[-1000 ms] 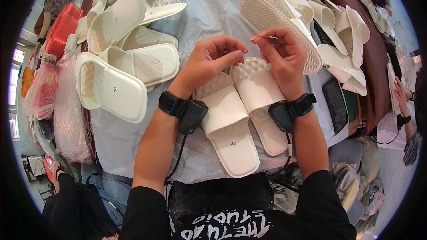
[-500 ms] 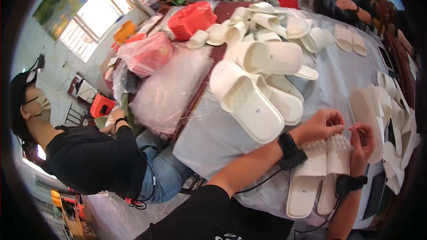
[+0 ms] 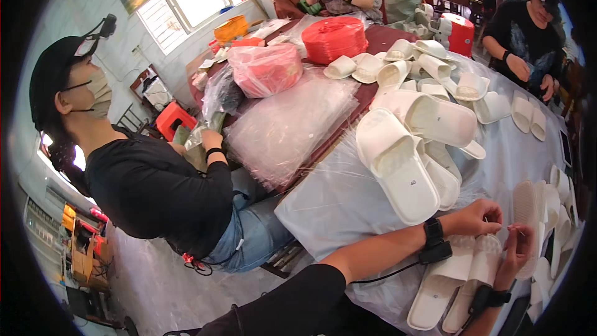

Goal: Inspecting and assembling components of white slippers at a production table.

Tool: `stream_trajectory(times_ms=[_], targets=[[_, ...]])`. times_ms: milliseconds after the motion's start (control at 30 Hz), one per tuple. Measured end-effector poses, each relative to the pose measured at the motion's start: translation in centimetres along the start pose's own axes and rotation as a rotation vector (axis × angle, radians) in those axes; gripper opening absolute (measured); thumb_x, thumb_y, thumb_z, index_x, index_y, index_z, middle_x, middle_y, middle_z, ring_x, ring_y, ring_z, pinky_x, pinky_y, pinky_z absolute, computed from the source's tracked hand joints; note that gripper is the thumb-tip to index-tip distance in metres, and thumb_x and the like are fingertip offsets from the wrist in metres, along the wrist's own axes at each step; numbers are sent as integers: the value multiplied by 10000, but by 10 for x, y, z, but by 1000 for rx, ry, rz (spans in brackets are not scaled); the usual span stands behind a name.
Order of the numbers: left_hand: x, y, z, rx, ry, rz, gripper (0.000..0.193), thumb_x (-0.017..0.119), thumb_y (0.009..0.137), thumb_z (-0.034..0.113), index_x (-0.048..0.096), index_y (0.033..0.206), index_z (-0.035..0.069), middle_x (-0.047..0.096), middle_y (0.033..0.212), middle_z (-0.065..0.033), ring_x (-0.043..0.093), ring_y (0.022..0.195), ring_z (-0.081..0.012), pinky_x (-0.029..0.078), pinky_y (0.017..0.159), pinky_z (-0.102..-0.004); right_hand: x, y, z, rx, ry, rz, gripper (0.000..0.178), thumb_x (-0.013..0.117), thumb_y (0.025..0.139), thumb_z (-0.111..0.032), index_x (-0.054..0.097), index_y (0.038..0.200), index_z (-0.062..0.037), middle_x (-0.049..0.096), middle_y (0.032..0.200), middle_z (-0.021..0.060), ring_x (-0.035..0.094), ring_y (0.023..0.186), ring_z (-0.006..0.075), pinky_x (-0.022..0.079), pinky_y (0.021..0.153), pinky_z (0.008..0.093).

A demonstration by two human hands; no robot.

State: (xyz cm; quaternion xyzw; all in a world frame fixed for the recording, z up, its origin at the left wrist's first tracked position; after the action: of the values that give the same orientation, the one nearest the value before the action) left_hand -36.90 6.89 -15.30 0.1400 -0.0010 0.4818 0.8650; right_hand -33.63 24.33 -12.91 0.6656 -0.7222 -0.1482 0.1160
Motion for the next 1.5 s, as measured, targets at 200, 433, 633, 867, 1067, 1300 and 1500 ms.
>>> stream_trajectory(times_ms=[200, 433, 633, 867, 1067, 1300, 1500], targets=[[-25, -15, -6, 46, 148, 100, 178, 739, 946, 188, 663, 991, 34, 652, 861, -1, 581, 781, -78, 501, 679, -262, 25, -1, 0, -13, 35, -3, 85, 661, 984, -17, 640, 1053, -63, 688, 993, 10, 479, 702, 17, 357, 606, 186], [-11, -10, -13, -86, -7, -2, 137, 709, 962, 146, 626, 997, 42, 627, 879, 35, 554, 784, -43, 479, 700, -228, 5, -3, -11, -9, 81, 142, 94, 675, 980, -15, 626, 1039, -70, 723, 1001, 26, 518, 684, 18, 391, 587, 182], [-14, -10, -23, -113, 5, 19, 189, 725, 973, 188, 681, 1067, 29, 677, 879, 25, 591, 763, -36, 490, 685, -223, 18, 1, -12, 48, 87, 71, 88, 683, 980, -27, 628, 1038, -65, 728, 996, 25, 532, 693, 21, 413, 603, 189], [-12, -7, -23, -99, -20, 9, 195, 713, 986, 184, 688, 1096, 25, 704, 937, 2, 624, 799, -56, 505, 714, -220, 15, 0, -16, 44, 159, 49, 97, 678, 979, -18, 625, 1051, -57, 723, 1022, 35, 580, 767, 28, 444, 660, 186], [-15, -9, -24, -150, 6, 7, 192, 702, 1004, 164, 667, 1133, 27, 697, 982, 11, 633, 884, -53, 515, 795, -219, 16, -1, -15, 20, 119, 56, 81, 664, 992, -33, 621, 1057, -58, 725, 1003, 34, 573, 747, 35, 443, 651, 191], [-10, -13, -23, -163, 10, -76, 194, 699, 1010, 196, 684, 1120, 37, 712, 972, 21, 635, 876, -46, 499, 760, -214, 15, -1, -15, 23, 134, 87, 65, 651, 1005, -48, 616, 1059, -58, 729, 1007, 39, 553, 720, 34, 441, 636, 194], [-8, -9, -25, -162, 5, -71, 186, 695, 1012, 198, 686, 1113, 43, 713, 969, 19, 636, 868, -50, 498, 763, -214, 16, 0, -20, 16, 131, 29, 59, 638, 1007, -32, 610, 1052, -56, 732, 987, 41, 533, 689, 26, 432, 617, 190]])
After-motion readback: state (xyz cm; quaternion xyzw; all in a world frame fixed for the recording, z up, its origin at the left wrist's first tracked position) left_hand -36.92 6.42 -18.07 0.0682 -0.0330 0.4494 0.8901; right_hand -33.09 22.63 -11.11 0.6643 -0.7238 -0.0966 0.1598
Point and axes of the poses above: each hand's wrist, its own y-axis towards the middle knuckle, its own x-axis out of the palm, z = x × y, the point moved 8 cm from there along y, towards the middle knuckle
